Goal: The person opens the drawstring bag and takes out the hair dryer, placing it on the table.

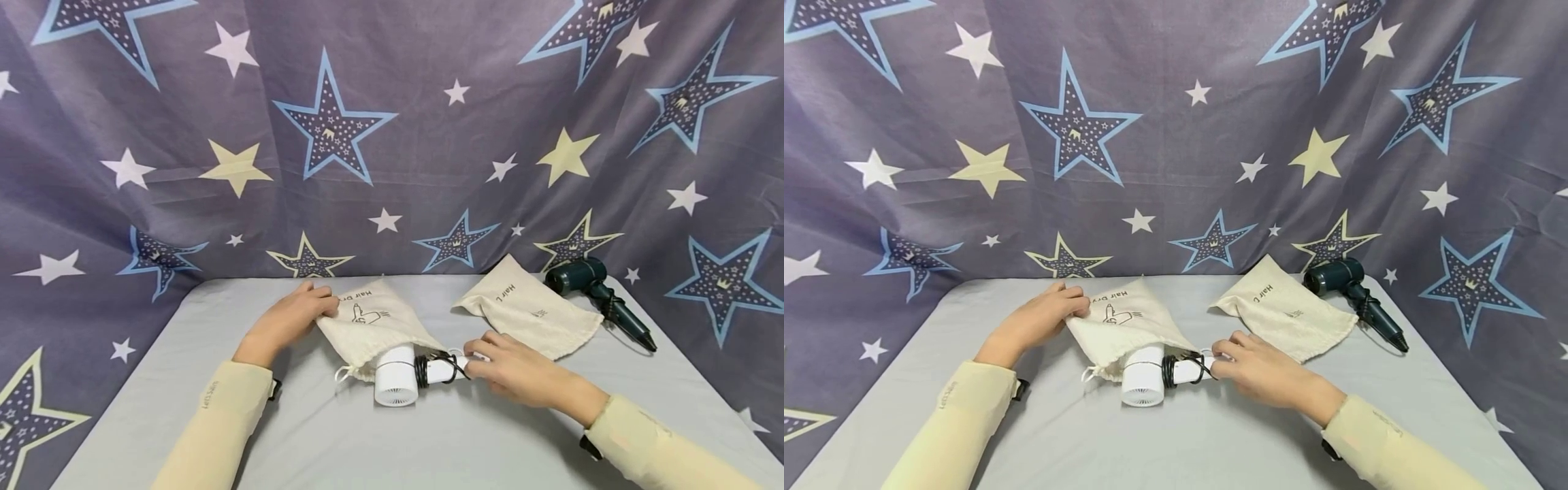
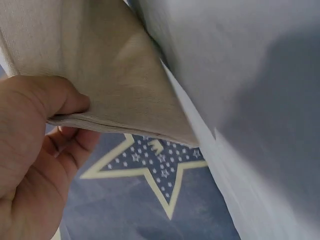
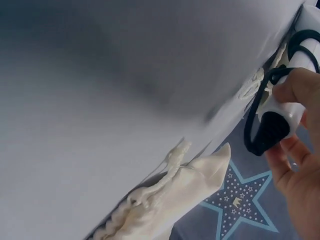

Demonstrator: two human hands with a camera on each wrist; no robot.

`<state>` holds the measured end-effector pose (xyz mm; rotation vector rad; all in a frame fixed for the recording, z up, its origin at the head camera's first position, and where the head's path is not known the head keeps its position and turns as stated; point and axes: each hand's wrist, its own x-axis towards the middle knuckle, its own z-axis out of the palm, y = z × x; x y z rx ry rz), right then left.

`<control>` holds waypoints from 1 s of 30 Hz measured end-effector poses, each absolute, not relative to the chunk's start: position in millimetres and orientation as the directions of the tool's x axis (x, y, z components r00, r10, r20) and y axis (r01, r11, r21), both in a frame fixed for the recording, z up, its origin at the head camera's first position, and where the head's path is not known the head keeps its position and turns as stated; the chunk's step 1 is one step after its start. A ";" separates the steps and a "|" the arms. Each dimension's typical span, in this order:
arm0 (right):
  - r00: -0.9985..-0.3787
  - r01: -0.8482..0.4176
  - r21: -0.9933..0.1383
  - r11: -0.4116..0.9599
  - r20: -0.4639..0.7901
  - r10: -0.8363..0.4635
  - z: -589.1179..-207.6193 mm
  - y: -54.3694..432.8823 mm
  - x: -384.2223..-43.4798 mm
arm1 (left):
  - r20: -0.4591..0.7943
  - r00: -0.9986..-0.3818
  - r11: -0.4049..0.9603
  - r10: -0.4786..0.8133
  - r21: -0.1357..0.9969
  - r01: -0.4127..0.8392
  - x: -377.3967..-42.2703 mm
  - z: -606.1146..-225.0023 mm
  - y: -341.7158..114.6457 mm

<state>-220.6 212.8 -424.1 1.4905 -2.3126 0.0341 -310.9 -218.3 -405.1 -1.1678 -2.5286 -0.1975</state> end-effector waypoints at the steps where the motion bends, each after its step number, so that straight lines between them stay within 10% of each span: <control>1: -0.360 -0.881 0.188 0.435 0.331 -0.872 -423.5 213.0 -220.6 | 0.361 -0.609 0.661 0.707 -0.030 0.749 -310.3 -404.9 -217.7; 8: -0.379 -0.874 0.195 0.446 0.303 -0.875 -423.2 211.6 -218.8 | 0.242 -0.666 0.698 0.705 -0.069 0.713 -296.0 -402.0 -201.4; 19: -0.402 -0.866 0.185 0.464 0.291 -0.868 -428.2 212.6 -217.2 | 0.122 -0.654 0.596 0.746 0.315 0.738 -268.1 -383.4 -182.3; 30: -0.398 -0.866 0.193 0.462 0.293 -0.869 -428.8 211.0 -217.4 | 0.162 -0.626 0.583 0.762 0.247 0.774 -273.0 -396.3 -168.7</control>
